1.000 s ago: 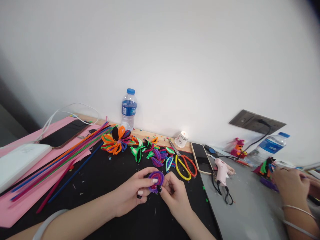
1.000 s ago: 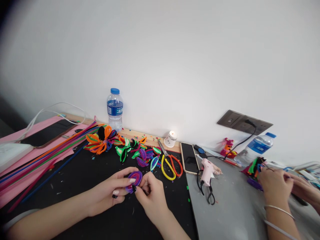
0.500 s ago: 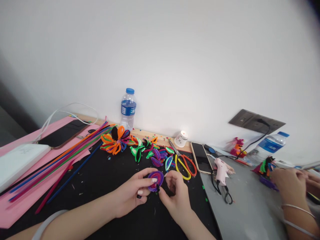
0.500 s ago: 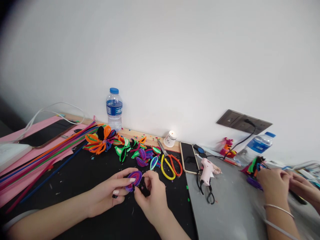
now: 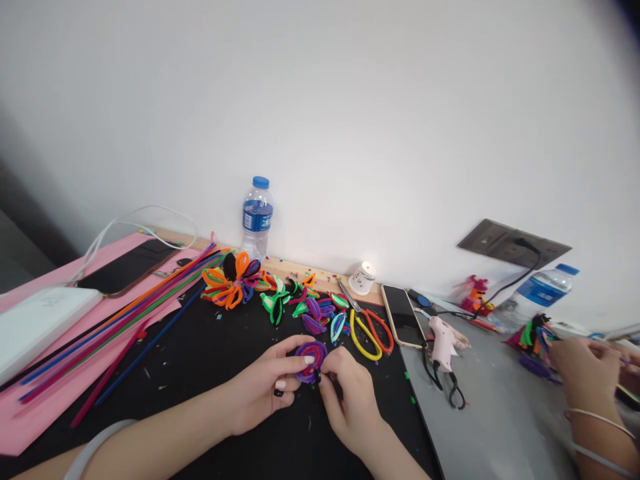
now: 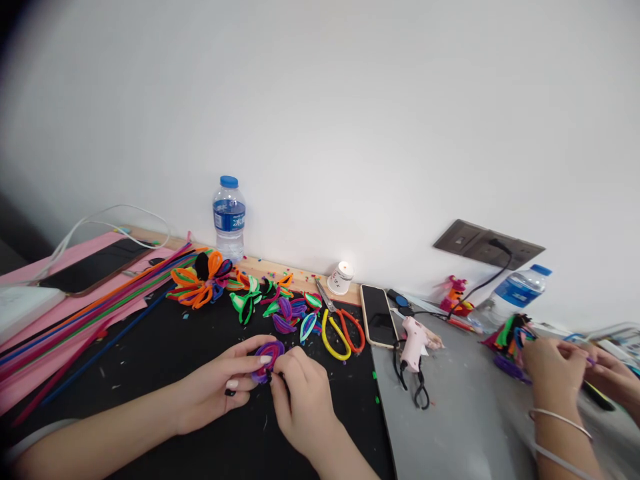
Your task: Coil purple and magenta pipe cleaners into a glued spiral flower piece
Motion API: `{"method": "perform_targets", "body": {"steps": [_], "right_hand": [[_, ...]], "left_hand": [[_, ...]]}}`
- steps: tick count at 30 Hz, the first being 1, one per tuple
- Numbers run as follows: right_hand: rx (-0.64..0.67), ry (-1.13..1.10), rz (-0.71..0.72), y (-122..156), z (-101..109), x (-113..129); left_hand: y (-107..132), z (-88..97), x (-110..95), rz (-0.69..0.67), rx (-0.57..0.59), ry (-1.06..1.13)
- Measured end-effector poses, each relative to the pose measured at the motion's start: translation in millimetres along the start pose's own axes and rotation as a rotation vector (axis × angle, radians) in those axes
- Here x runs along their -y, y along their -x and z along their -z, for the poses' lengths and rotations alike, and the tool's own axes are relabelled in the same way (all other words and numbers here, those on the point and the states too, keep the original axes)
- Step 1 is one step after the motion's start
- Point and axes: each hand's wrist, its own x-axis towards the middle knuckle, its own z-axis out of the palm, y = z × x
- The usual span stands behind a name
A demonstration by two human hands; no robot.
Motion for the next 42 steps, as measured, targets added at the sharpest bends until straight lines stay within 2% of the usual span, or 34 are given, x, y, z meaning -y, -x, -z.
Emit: {"method": "perform_targets", "body": {"steps": [17,42], "right_hand": [[0.057,-0.023,-0.005,-3.4,2.8,0.9],[0.033,-0.071,-0.091,-0.9,-2.2,-1.5]], "left_hand": [[1.3,-0.7,-1.0,-0.017,-0.017,-0.006],[2.2,0.1,0.0,-0.029,0.000,-0.034]]}}
